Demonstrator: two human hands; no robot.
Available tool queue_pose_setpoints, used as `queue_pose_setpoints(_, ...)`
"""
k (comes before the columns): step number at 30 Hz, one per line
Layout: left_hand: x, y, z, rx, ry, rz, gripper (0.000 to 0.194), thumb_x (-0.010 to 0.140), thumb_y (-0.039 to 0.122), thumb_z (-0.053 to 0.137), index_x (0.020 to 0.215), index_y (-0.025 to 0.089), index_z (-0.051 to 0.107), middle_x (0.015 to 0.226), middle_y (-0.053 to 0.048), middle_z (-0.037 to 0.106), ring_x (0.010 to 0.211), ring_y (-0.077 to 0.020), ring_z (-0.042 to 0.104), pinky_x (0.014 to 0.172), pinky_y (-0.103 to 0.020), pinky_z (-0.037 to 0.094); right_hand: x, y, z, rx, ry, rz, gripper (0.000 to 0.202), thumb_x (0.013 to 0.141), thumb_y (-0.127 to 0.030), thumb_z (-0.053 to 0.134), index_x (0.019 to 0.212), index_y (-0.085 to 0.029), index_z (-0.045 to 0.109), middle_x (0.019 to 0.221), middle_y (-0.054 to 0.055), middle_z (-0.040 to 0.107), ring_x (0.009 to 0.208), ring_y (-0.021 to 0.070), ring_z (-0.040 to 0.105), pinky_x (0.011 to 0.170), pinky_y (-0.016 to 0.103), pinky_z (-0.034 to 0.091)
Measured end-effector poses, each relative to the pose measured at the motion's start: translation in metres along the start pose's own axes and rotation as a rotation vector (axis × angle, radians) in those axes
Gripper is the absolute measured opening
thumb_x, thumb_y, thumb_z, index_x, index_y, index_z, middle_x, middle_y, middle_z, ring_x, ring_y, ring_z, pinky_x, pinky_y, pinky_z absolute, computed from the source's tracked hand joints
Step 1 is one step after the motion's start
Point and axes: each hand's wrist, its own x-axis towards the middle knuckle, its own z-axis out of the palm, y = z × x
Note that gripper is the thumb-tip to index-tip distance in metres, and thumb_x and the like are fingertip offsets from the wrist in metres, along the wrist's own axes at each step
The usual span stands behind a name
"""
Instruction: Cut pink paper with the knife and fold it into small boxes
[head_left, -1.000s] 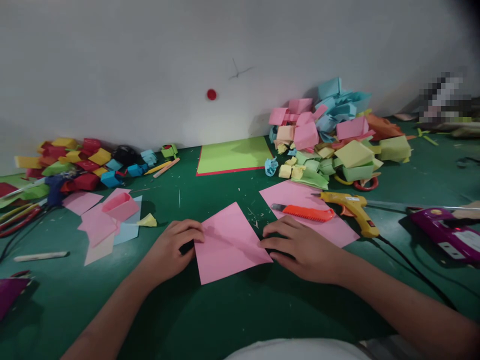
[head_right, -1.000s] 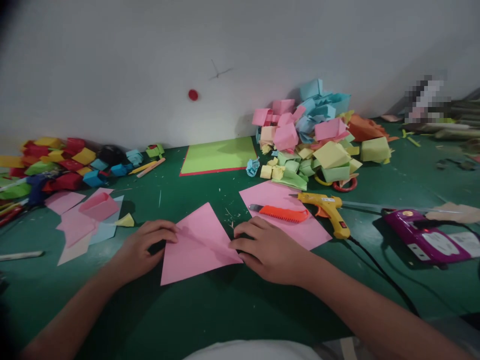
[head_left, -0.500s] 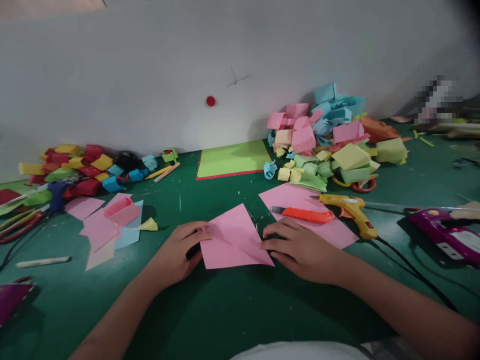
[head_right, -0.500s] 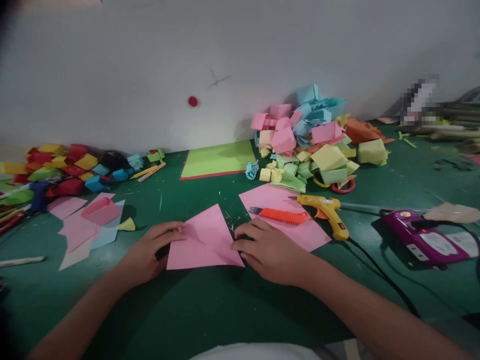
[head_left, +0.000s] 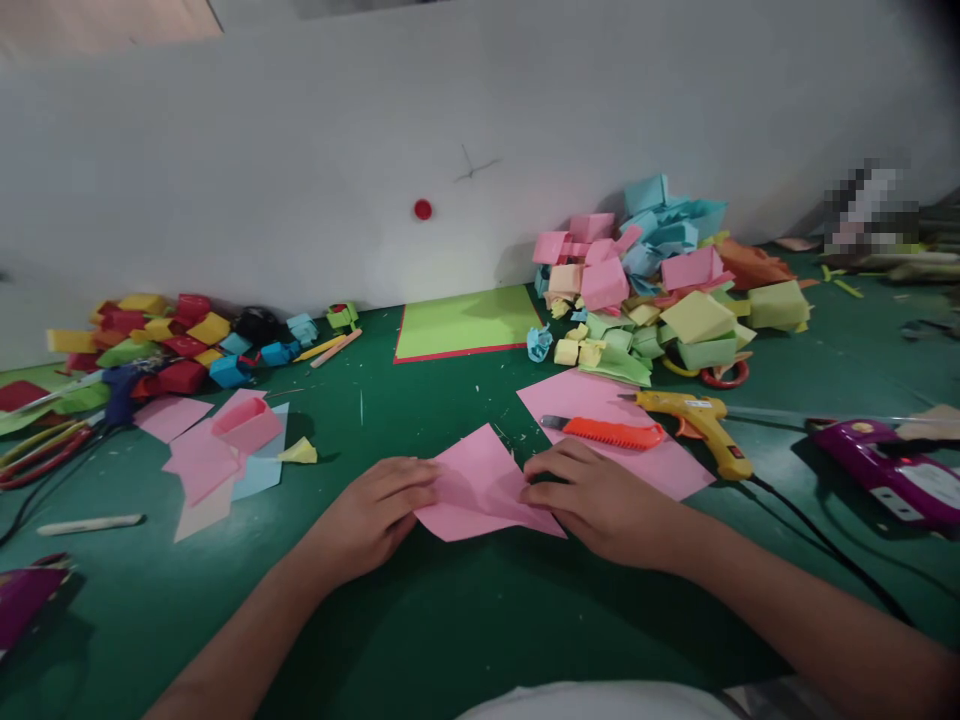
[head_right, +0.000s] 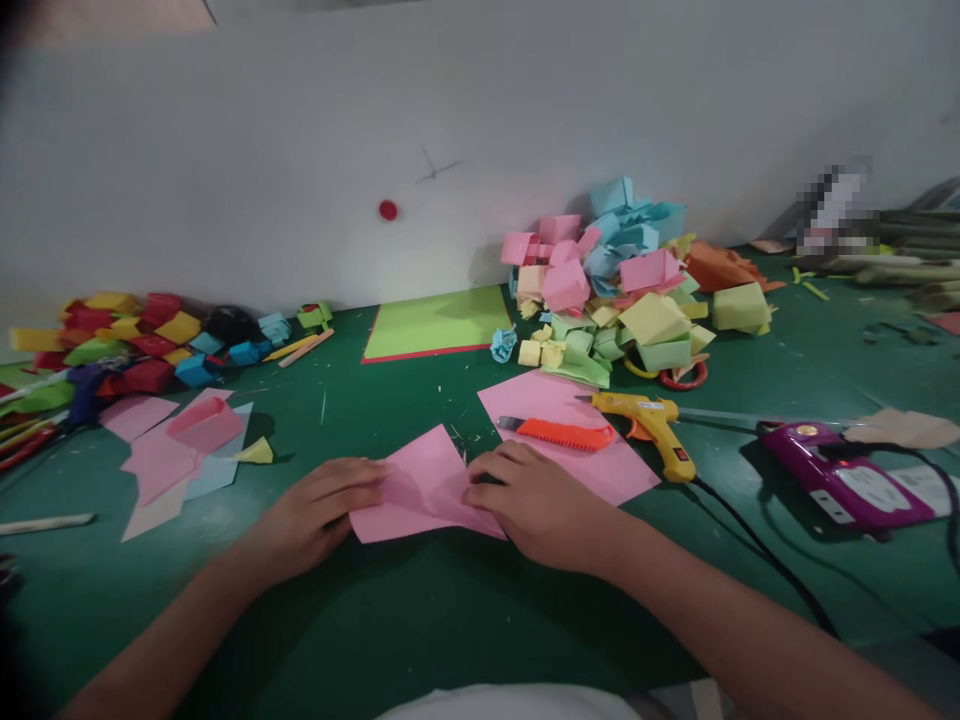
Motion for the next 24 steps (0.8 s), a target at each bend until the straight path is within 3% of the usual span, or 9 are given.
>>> queue_pose_setpoints(8, 0.004, -0.001, 0.008, 0.084, 0.046, 0.146, 0.045, 0.094, 0.005, 0.047, 0.128, 0.028, 0.064, 0.127, -0.002, 0.072, 0.128, -0.0176, 0.062, 0.118, -0.042, 0.041, -0.002, 0.003, 0.002, 0.026, -0.062, 0.004, 0.043, 0.081, 0.001, 0.052, 0.117, -0.019, 0.068, 0.129, 0.011, 0.064, 0.113, 0.0269, 0.052, 0.098, 0.046, 0.044)
queue_pose_setpoints(13, 0.005, -0.004, 0.008, 0.2, 0.038, -0.024, 0.039, 0.096, 0.01, 0.049, 0.118, 0.032, 0.072, 0.122, 0.0, 0.075, 0.128, -0.0211, 0.062, 0.118, -0.049, 0.041, 0.0, -0.001, 0.0, 0.042, -0.079, 0.011, 0.049, 0.077, 0.002, 0.051, 0.118, -0.019, 0.068, 0.129, 0.011, 0.065, 0.114, 0.0271, 0.054, 0.097, 0.046, 0.044)
queue_pose_setpoints(16, 0.004, -0.007, 0.01, 0.208, 0.018, -0.095, 0.037, 0.096, 0.012, 0.049, 0.116, 0.031, 0.074, 0.121, -0.002, 0.075, 0.128, -0.0234, 0.062, 0.116, -0.051, 0.043, 0.001, -0.004, -0.002, 0.042, -0.074, 0.002, 0.046, 0.08, 0.0, 0.051, 0.117, -0.019, 0.069, 0.127, 0.012, 0.066, 0.11, 0.0263, 0.056, 0.094, 0.045, 0.046)
queue_pose_setpoints(20, 0.003, -0.007, 0.012, 0.114, -0.009, -0.057, 0.037, 0.093, 0.015, 0.053, 0.123, 0.026, 0.071, 0.131, -0.008, 0.069, 0.126, -0.0252, 0.063, 0.111, -0.049, 0.048, 0.001, -0.005, -0.003, 0.028, -0.067, 0.016, 0.038, 0.088, -0.005, 0.049, 0.115, -0.019, 0.07, 0.123, 0.013, 0.067, 0.107, 0.0261, 0.058, 0.092, 0.046, 0.046)
queue_pose_setpoints(24, 0.004, 0.001, 0.009, 0.023, -0.04, 0.009, 0.051, 0.087, 0.014, 0.057, 0.135, 0.026, 0.062, 0.136, -0.009, 0.066, 0.129, -0.0261, 0.06, 0.111, -0.049, 0.048, 0.001, -0.007, -0.004, 0.009, -0.086, 0.049, 0.033, 0.093, -0.01, 0.048, 0.115, -0.02, 0.07, 0.122, 0.011, 0.067, 0.106, 0.0269, 0.057, 0.092, 0.047, 0.045)
